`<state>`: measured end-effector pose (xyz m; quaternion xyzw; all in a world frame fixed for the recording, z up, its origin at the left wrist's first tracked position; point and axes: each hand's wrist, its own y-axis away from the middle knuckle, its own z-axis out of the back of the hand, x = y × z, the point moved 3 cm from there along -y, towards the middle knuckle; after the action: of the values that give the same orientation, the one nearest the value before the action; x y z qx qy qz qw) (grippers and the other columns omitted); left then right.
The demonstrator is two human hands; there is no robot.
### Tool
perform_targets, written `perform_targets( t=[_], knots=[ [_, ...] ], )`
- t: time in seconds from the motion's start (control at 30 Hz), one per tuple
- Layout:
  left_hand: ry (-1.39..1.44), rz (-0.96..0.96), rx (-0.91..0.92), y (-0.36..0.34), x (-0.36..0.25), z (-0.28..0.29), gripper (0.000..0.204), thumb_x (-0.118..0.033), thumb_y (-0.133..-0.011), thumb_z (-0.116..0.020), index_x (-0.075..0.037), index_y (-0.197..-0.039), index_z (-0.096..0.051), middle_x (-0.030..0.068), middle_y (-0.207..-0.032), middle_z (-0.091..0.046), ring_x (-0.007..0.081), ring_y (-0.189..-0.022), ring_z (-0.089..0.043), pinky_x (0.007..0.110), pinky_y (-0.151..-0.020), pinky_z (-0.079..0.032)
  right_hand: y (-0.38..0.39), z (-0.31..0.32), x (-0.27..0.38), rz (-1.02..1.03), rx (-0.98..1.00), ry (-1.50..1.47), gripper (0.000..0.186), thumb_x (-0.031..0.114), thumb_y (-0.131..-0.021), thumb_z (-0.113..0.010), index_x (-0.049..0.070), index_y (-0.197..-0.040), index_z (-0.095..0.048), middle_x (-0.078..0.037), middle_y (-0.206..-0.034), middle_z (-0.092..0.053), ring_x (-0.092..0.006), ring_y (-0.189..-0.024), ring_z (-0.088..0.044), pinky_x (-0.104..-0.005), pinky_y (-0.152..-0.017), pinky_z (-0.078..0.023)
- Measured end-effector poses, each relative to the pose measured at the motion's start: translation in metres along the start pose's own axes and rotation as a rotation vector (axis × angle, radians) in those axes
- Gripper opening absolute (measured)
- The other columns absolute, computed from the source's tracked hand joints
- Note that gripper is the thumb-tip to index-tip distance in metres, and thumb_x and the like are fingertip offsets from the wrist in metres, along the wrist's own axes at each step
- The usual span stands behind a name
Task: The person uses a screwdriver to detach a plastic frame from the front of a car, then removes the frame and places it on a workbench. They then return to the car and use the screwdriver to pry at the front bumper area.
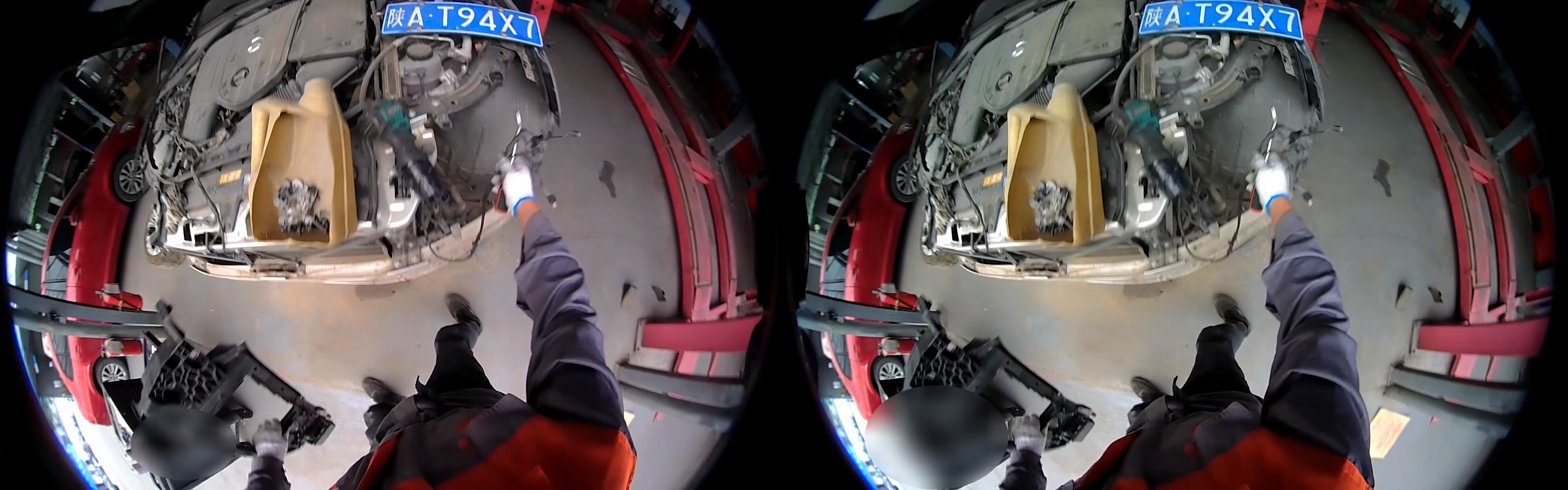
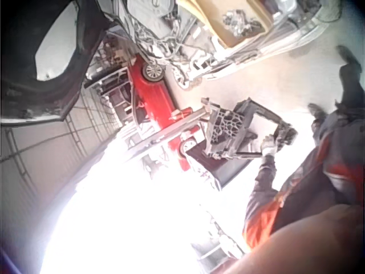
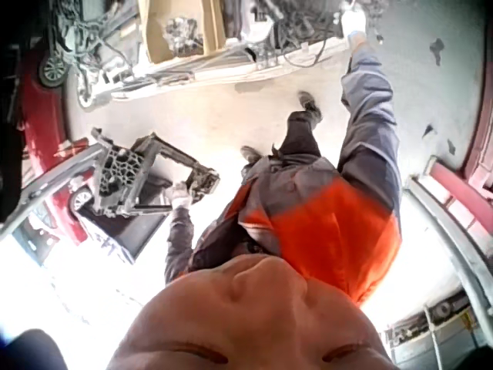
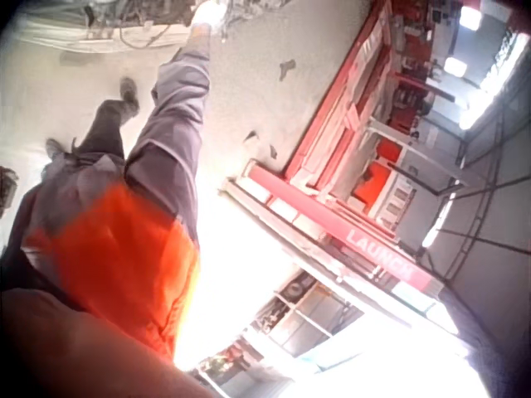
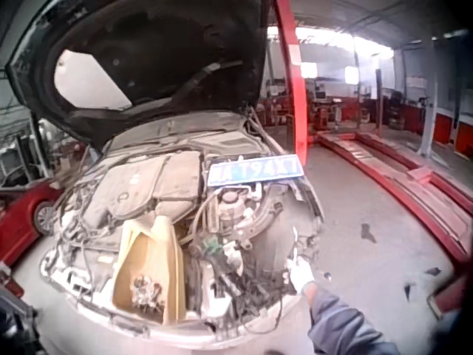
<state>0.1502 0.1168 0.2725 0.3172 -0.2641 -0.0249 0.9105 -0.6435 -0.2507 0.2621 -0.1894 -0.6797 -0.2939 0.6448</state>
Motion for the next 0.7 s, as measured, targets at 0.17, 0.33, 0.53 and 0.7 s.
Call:
perform_targets(
  t=[0.17, 0.33, 0.53, 0.7],
  knots=[
    [0.193, 0.274, 0.003, 0.087, -0.044, 0.044, 0.044, -0.048, -0.084, -0.077, -0.009, -0.100, -0.065, 0.0120, -0.098, -0.069, 0.0326, -0.093, -0.070, 0.046, -0.076, -0.058, -0.083, -0.026, -0.074, 0.091, 0.081, 0.363, 0.027, 0.031, -0.102, -0.059, 0.006, -0.113, -0.061, -0.006, -0.083, -0.065, -0.0141, -0.057, -0.061, -0.0324, -0.049, -0.051],
    [0.245, 0.406, 0.153, 0.171, -0.122, 0.084, 0.043, -0.049, -0.086, -0.075, -0.009, -0.099, -0.066, 0.0123, -0.098, -0.070, 0.0328, -0.093, -0.070, 0.047, -0.077, -0.058, -0.086, -0.052, -0.097, 0.488, 0.294, 0.759, 0.026, 0.027, -0.093, -0.064, 0.006, -0.109, -0.065, -0.026, -0.094, -0.068, -0.0464, -0.089, -0.065, -0.0531, -0.079, -0.052],
    [0.436, 0.443, 0.333, 0.188, -0.225, 0.083, 0.046, -0.054, -0.087, -0.071, -0.010, -0.098, -0.065, 0.0147, -0.096, -0.071, 0.0369, -0.090, -0.071, 0.051, -0.077, -0.057, -0.109, -0.079, -0.109, 0.397, 0.499, 0.702, 0.034, 0.026, -0.088, -0.067, 0.004, -0.113, -0.068, -0.026, -0.114, -0.068, -0.0458, -0.107, -0.063, -0.0512, -0.095, -0.051],
    [0.603, 0.496, 0.487, 0.201, -0.290, 0.096, 0.050, -0.058, -0.090, -0.063, -0.010, -0.105, -0.064, 0.0170, -0.095, -0.073, 0.0383, -0.090, -0.072, 0.055, -0.077, -0.055, -0.099, -0.089, -0.109, 0.222, 0.753, 1.266, 0.035, 0.034, -0.090, -0.065, 0.006, -0.108, -0.075, -0.024, -0.105, -0.073, -0.0427, -0.100, -0.070, -0.0523, -0.089, -0.056]
  ],
)
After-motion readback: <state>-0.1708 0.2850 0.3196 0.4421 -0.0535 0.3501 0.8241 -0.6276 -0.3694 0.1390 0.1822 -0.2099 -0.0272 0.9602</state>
